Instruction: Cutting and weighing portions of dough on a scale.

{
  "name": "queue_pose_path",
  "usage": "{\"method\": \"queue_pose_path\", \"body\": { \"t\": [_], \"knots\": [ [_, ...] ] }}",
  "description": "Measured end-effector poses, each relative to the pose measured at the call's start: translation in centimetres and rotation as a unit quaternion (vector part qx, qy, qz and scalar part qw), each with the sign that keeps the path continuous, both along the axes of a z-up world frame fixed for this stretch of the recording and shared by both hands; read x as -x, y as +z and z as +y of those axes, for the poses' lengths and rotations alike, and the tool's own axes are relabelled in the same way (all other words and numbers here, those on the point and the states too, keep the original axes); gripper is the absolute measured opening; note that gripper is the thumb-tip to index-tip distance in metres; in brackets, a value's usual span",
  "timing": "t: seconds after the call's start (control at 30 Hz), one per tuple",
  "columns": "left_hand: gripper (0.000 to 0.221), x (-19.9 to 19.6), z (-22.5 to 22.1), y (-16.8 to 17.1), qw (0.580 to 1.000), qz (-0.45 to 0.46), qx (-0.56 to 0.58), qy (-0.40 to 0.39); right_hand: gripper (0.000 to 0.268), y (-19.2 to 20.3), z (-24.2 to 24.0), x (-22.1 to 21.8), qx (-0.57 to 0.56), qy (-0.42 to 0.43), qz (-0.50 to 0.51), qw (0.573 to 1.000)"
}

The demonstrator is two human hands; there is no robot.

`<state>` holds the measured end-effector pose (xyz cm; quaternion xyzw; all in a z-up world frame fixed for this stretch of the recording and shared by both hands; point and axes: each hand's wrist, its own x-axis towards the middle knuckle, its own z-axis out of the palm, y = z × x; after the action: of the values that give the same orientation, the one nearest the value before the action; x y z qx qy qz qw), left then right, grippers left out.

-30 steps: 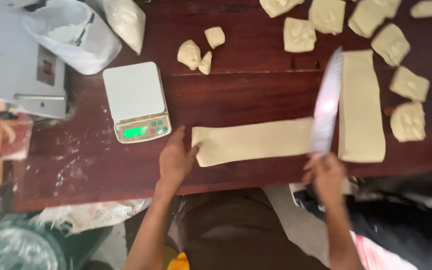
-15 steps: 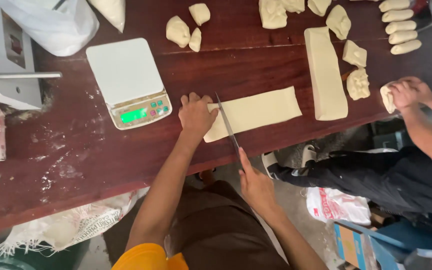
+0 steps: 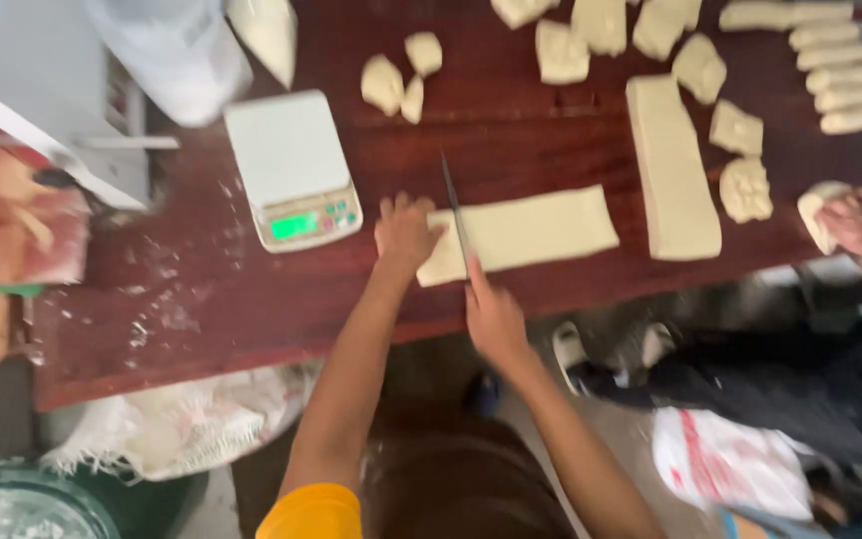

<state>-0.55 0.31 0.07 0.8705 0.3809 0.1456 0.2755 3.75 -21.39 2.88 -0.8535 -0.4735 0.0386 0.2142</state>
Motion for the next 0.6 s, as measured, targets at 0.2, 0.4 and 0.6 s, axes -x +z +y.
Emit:
{"method": "queue_pose_path", "body": {
  "t": [0.2,0.4,0.6],
  "knots": [
    [0.047,0.4,-1.8,1.2,0.985,0.096,0.145,-0.001,0.073,3.2,-20.4,1.6,0.068,0.044,0.188,0.979],
    [0.044,2.0,-5.7,1.9,0.996,-0.082,0.023,-0.023,0.062,3.8,-27.8,-4.5,0.164,-0.07,0.43,0.885],
    [0.042,5.7,-3.2,4.6,0.98,-0.153,0.125,0.032,0.066,2.3,-26.7,-7.4,0.028,-0.009,0.386,0.922]
  ]
}}
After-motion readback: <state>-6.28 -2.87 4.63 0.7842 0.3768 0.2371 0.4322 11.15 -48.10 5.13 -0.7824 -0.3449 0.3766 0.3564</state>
